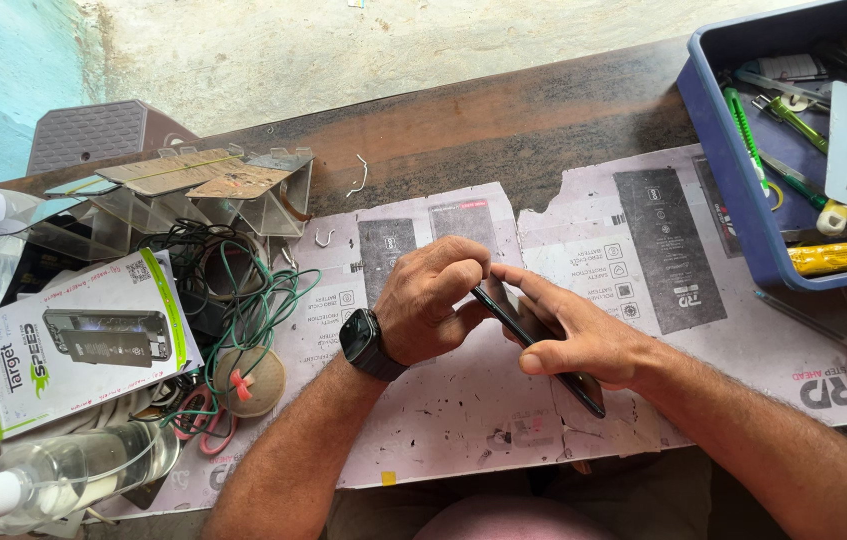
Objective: The person picks up a teal smartphone and uses a thin orange string to pry open the device's side seam. They continue to work the string along the edge to separate the back cover from the frame. The person then uses a metal prying tool to further separate the back cover from the frame.
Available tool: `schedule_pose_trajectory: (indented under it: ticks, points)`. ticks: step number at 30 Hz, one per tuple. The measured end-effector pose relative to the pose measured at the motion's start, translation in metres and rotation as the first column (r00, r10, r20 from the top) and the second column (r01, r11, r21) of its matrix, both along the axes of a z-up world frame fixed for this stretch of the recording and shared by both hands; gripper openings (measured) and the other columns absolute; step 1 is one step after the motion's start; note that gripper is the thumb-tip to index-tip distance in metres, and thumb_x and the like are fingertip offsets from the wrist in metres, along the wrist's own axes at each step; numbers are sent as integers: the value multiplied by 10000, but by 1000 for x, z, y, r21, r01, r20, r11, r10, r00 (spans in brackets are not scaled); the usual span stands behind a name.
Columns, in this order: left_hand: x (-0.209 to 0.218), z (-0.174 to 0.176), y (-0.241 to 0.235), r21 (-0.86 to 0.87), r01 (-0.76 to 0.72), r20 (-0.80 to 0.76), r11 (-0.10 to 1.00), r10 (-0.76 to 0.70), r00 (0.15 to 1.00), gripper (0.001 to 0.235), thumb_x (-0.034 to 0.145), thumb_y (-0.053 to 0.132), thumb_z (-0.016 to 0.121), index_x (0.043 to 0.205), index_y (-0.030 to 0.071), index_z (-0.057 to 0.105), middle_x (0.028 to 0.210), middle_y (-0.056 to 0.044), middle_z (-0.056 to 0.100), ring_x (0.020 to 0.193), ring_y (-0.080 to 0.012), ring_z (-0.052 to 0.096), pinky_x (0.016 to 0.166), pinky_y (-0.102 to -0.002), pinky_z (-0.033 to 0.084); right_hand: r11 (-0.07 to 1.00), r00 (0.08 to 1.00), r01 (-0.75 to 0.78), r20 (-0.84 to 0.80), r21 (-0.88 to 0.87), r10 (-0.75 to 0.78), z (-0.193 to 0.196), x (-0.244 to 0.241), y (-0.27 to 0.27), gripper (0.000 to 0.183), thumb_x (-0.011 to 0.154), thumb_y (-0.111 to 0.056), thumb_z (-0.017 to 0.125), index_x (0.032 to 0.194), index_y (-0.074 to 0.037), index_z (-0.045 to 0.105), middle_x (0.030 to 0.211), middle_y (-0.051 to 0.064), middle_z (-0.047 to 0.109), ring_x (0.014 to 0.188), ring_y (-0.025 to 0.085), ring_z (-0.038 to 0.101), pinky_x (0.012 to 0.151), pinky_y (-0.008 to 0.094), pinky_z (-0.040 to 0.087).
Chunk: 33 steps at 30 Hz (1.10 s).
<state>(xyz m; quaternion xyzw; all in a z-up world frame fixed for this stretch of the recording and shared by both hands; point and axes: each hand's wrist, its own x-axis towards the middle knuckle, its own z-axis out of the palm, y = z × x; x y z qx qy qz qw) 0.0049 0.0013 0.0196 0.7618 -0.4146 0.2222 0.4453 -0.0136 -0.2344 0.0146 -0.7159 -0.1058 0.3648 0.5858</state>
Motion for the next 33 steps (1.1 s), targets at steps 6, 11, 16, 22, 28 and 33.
schedule_pose_trajectory:
  ticks: [6, 11, 16, 22, 28, 33]
  points:
    - [0, -2, 0, 3, 1, -1, 1000, -1, 1000, 432, 819, 68, 868, 923, 124, 452, 1025, -66, 648, 828, -193, 683, 617, -300, 562, 999, 1000, -4, -18, 50, 5, 2, -1, 0, 1331, 544, -699, 757, 1593, -45, 262, 818, 99, 504, 753, 201, 543, 596, 406, 404]
    - [-2, -2, -1, 7, -6, 12, 1000, 6, 1000, 441, 810, 73, 874, 932, 125, 453, 1019, -63, 652, 818, -192, 681, 614, -302, 561, 998, 1000, 3, -25, 56, -2, 4, -2, 2, 1328, 533, -692, 761, 1588, -43, 282, 816, 104, 511, 738, 199, 539, 589, 403, 398]
    - [-3, 2, -3, 13, -24, 1, 1000, 24, 1000, 454, 803, 69, 880, 949, 127, 454, 1009, -55, 660, 812, -193, 688, 614, -299, 565, 998, 999, 3, -53, 59, 0, 8, -3, 2, 1332, 521, -672, 767, 1594, -58, 270, 821, 100, 507, 733, 194, 527, 596, 392, 395]
    - [-4, 8, -2, 0, -3, -49, 1000, 3, 999, 481, 764, 52, 887, 977, 123, 462, 1011, -54, 654, 854, -209, 699, 656, -311, 589, 994, 995, 7, -97, 105, 4, 14, -5, 4, 1295, 555, -630, 760, 1601, -58, 255, 801, 98, 508, 627, 162, 517, 477, 320, 383]
    - [-3, 9, -3, 17, -3, -72, 1000, 4, 997, 489, 764, 75, 903, 976, 128, 466, 1039, -54, 654, 860, -201, 707, 651, -298, 602, 980, 987, 55, -159, 192, -25, 12, -6, 5, 1245, 597, -540, 792, 1589, -21, 248, 791, 88, 509, 583, 141, 519, 406, 291, 370]
    - [-3, 9, -2, 40, -14, -53, 999, 16, 998, 481, 758, 64, 898, 964, 124, 468, 1056, -57, 657, 862, -219, 703, 662, -318, 592, 984, 986, 75, -162, 164, -48, 5, -6, 3, 1229, 606, -513, 793, 1594, -27, 246, 773, 88, 497, 579, 128, 531, 400, 283, 378]
